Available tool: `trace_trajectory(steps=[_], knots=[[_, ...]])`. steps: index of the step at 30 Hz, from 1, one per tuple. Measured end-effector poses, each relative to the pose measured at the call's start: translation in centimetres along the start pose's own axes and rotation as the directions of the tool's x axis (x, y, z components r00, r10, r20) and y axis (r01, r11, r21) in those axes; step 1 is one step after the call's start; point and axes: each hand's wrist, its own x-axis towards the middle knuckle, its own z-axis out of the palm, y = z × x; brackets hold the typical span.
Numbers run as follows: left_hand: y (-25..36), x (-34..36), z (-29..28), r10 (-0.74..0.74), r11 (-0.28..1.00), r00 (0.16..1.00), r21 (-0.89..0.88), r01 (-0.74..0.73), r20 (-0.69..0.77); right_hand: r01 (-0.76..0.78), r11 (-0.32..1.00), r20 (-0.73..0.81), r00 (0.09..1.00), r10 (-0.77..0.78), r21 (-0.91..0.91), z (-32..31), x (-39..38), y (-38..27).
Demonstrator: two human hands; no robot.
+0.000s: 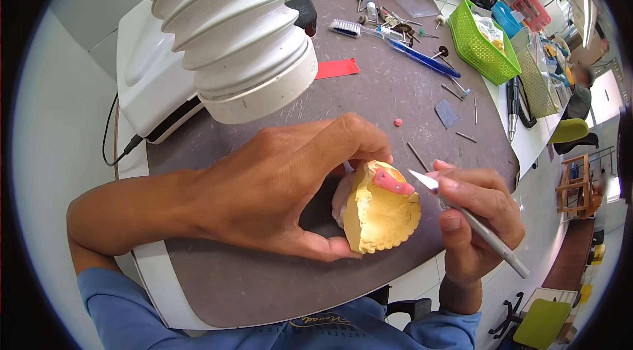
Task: Manually shaping and refining the wax or acrylic base of a dental prosthetic model using a precision carving tool.
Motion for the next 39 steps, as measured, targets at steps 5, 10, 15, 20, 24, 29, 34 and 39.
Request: trace_trajectory(steps=[5,10,15,20,24,29,34,39], knots=[[-0.3,-0.1,0.3,0.097,0.995,0.992,-0.012,-0.098,-0.079,-0.032,0.986,-0.114,0.992,0.051,0.162,1.8,0.2,-0.3],[0.0,0.1,-0.1,0.077,0.997,0.996,-0.019,-0.078,-0.034,-0.196,0.974,-0.223,0.950,0.218,0.116,0.7,0.7,-0.8],[0.8,-0.1,0.0,0.079,0.997,0.997,-0.015,-0.079,-0.025,-0.550,0.832,-0.013,0.834,0.552,0.069,-2.5,2.8,2.2],[0.8,-0.4,0.0,0.044,0.998,0.997,0.042,-0.046,0.059,-0.567,0.761,0.129,0.769,0.626,-0.315,-3.1,5.5,2.1],[0.2,-0.1,0.0,0.050,0.998,0.999,-0.033,-0.050,0.018,-0.537,0.741,0.123,0.770,0.626,-0.404,-2.7,5.6,2.1],[0.6,-0.1,-0.7,0.008,0.990,0.998,-0.139,0.000,0.057,-0.448,0.713,0.072,0.819,0.569,-0.540,-1.9,5.7,2.7],[0.9,-0.3,-0.2,-0.142,0.944,0.989,-0.295,0.145,0.032,-0.339,0.782,0.033,0.909,0.416,-0.522,-1.2,4.8,2.0],[0.8,-0.1,0.1,-0.227,0.914,0.974,-0.341,0.219,0.017,-0.134,0.794,0.196,0.932,0.304,-0.593,0.2,3.7,0.4]])
